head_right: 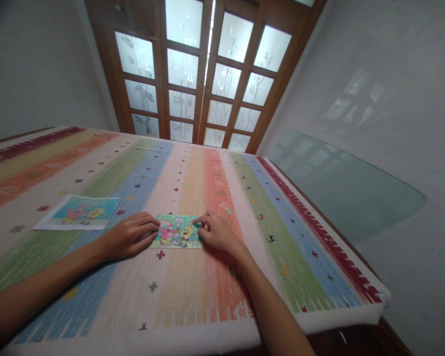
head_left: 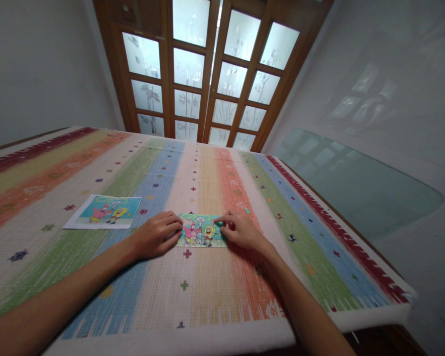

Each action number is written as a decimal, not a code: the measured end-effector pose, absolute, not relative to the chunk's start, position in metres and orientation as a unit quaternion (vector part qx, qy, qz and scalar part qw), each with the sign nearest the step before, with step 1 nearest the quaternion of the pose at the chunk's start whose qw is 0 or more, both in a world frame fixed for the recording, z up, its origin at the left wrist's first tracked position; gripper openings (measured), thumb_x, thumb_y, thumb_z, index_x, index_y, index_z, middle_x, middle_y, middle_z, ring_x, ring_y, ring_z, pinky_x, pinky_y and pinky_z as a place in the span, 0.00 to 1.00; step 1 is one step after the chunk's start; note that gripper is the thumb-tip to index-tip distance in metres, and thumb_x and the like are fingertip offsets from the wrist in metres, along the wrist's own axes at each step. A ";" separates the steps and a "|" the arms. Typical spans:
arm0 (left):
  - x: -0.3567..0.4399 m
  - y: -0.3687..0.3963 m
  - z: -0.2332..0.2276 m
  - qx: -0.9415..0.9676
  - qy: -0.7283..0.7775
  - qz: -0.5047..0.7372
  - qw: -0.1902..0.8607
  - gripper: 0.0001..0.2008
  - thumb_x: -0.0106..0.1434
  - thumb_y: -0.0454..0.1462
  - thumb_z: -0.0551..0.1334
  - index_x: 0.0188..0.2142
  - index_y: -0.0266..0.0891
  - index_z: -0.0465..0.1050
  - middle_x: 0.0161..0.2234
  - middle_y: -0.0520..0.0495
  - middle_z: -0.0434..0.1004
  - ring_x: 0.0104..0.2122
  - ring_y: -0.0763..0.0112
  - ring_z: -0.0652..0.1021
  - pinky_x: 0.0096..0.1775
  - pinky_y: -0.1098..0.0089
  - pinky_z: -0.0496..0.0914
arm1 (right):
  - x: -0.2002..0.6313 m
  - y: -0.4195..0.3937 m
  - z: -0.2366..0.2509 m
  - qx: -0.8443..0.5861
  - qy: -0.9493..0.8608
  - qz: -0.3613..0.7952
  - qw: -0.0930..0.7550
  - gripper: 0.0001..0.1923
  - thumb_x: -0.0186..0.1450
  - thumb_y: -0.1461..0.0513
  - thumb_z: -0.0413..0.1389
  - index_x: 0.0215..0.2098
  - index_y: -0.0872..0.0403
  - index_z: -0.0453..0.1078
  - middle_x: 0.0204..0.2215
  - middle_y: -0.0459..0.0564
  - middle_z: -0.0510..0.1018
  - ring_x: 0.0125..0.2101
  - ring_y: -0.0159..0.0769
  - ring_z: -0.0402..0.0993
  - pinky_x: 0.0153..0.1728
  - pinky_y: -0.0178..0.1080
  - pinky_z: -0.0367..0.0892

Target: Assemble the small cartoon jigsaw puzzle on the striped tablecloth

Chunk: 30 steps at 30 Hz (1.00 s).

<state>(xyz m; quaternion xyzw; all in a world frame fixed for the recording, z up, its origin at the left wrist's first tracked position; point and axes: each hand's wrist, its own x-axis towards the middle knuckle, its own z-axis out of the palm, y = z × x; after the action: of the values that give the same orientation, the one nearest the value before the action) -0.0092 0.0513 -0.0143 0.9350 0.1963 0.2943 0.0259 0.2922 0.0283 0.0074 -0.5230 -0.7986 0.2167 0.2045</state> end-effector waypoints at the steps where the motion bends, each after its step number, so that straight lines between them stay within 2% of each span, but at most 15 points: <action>1: -0.009 0.051 -0.014 0.935 0.197 0.293 0.025 0.10 0.73 0.33 0.55 0.41 0.36 0.76 0.39 0.41 0.79 0.39 0.63 0.78 0.44 0.62 0.73 | 0.293 0.028 0.007 -0.519 -0.801 0.222 0.197 0.19 0.63 0.73 0.57 0.49 0.56 0.81 0.35 0.50 0.73 0.30 0.31 0.67 0.35 0.36 0.65; 8: -0.009 0.052 -0.015 0.935 0.193 0.298 0.023 0.11 0.73 0.33 0.55 0.40 0.36 0.76 0.38 0.41 0.80 0.39 0.62 0.78 0.43 0.61 0.74 | 0.294 0.030 0.008 -0.515 -0.798 0.245 0.197 0.14 0.64 0.71 0.59 0.47 0.55 0.79 0.35 0.47 0.69 0.29 0.30 0.65 0.35 0.36 0.64; 12: -0.009 0.051 -0.015 0.935 0.196 0.294 0.023 0.10 0.73 0.33 0.55 0.40 0.36 0.76 0.39 0.40 0.80 0.39 0.62 0.78 0.43 0.61 0.74 | 0.292 0.031 0.008 -0.503 -0.804 0.246 0.202 0.16 0.64 0.71 0.59 0.49 0.54 0.78 0.36 0.46 0.69 0.29 0.29 0.64 0.35 0.35 0.64; 17: -0.009 0.051 -0.013 0.935 0.195 0.295 0.019 0.10 0.73 0.33 0.55 0.40 0.36 0.76 0.38 0.41 0.79 0.39 0.62 0.78 0.44 0.61 0.74 | 0.291 0.031 0.008 -0.509 -0.800 0.250 0.196 0.12 0.66 0.70 0.59 0.47 0.57 0.79 0.37 0.48 0.69 0.29 0.29 0.64 0.36 0.36 0.64; 23: -0.009 0.051 -0.014 0.935 0.193 0.296 0.018 0.10 0.73 0.33 0.54 0.40 0.36 0.75 0.38 0.41 0.79 0.38 0.63 0.78 0.43 0.62 0.73 | 0.293 0.031 0.009 -0.501 -0.805 0.252 0.192 0.16 0.65 0.72 0.59 0.48 0.54 0.79 0.37 0.47 0.70 0.30 0.29 0.66 0.36 0.36 0.65; 30: -0.008 0.050 -0.012 0.934 0.192 0.299 0.025 0.11 0.73 0.33 0.55 0.40 0.36 0.76 0.38 0.41 0.80 0.38 0.62 0.78 0.42 0.61 0.73 | 0.296 0.030 0.007 -0.503 -0.807 0.241 0.194 0.10 0.63 0.66 0.65 0.43 0.55 0.80 0.36 0.47 0.71 0.31 0.30 0.68 0.37 0.37 0.66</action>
<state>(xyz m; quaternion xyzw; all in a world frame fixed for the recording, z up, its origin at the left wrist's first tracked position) -0.0083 0.0499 -0.0121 0.9345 0.1919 0.2987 0.0255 0.2959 0.0297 0.0072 -0.5031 -0.8071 0.2406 0.1938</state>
